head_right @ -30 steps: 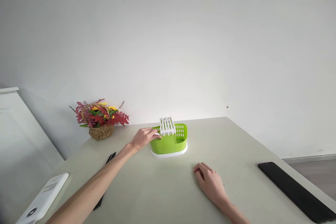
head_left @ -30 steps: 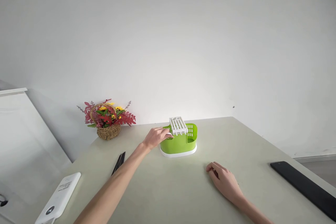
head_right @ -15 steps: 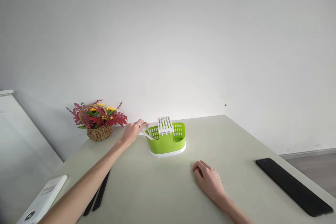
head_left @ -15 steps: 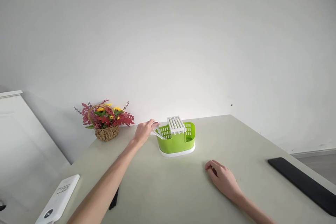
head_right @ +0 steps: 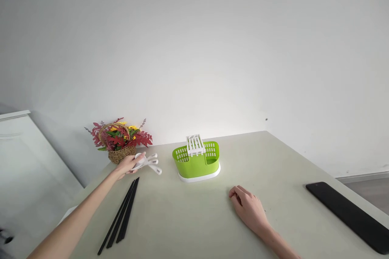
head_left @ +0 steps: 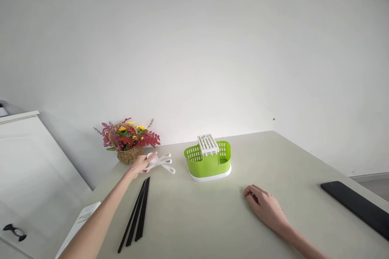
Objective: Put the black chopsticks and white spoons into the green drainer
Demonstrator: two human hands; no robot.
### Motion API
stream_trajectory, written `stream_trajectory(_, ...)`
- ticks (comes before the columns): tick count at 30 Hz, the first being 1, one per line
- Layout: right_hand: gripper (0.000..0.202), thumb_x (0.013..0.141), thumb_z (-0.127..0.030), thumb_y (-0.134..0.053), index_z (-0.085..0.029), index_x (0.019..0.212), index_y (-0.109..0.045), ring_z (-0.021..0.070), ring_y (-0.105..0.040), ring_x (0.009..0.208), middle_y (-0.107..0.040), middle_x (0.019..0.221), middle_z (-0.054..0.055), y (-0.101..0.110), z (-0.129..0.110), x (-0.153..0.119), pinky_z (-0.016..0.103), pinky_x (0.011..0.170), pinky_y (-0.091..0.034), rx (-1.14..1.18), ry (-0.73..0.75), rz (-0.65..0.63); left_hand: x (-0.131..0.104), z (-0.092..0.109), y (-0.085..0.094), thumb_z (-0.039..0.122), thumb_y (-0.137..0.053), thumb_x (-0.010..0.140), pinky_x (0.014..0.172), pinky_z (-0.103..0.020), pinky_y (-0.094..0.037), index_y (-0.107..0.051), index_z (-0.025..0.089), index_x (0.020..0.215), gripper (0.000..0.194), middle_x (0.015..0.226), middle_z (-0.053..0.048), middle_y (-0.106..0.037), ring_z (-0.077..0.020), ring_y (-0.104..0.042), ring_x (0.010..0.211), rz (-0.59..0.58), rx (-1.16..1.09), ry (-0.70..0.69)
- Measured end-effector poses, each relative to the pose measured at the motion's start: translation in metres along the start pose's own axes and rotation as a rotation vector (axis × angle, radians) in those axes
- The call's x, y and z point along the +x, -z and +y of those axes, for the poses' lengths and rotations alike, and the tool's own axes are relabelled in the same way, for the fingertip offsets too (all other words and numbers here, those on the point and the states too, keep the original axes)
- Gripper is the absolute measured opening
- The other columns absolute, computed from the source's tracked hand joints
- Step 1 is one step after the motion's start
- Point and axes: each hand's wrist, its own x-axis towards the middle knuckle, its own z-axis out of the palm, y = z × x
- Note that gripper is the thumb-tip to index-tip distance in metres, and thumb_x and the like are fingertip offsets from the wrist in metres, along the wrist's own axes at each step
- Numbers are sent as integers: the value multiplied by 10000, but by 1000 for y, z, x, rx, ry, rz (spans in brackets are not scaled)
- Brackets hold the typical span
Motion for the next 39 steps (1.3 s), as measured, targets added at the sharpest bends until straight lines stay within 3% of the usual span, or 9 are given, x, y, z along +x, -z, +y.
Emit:
stream_trajectory(3,233,925,-313,-381,-286,861,-603,164,-619,698,-704,891,-23,0,0,-1,277,654,-437,-10,-4,-6,-11,-17,-3,915,-567,643,361,-216,-265,-592,180,695,737,496,2,-598,-137,-509,394,-189,78,-29)
stream_trajectory(6,235,926,-310,-377,-288,870,-604,160,-620,704,-708,911,-27,0,-1,-2,275,663,-441,-23,-5,-11,-11,-29,-13,883,-624,618,331,-218,-272,-570,180,671,707,460,19,-553,-142,-498,363,-295,152,-49)
stream_trajectory(18,232,936,-324,-367,-294,881,-590,160,-616,695,-707,926,-36,-2,2,-2,275,667,-446,-51,-16,-31,-9,-53,-37,802,-585,718,338,-236,-312,-558,198,601,616,444,17,-525,-159,-514,361,-441,358,-124)
stream_trajectory(26,223,927,-328,-381,-294,889,-598,167,-621,717,-708,930,-28,-2,4,-1,276,670,-443,-46,-21,-33,-10,-58,-50,826,-492,776,399,-248,-314,-495,217,576,641,484,28,-495,-153,-517,384,-349,482,-212)
stream_trajectory(33,234,930,-323,-372,-289,889,-601,164,-613,704,-703,913,-26,-1,3,-1,283,678,-445,-45,-19,-35,-21,-50,-54,712,-416,915,607,-272,-377,-597,230,662,574,666,-46,-658,-234,-670,693,-141,645,-335)
stream_trajectory(39,236,924,-333,-380,-291,887,-609,170,-621,708,-710,919,-18,0,3,-1,283,666,-447,-35,-17,-30,-23,-44,-54,667,-377,972,684,-285,-426,-691,252,842,537,842,-65,-753,-244,-715,798,-72,711,-366)
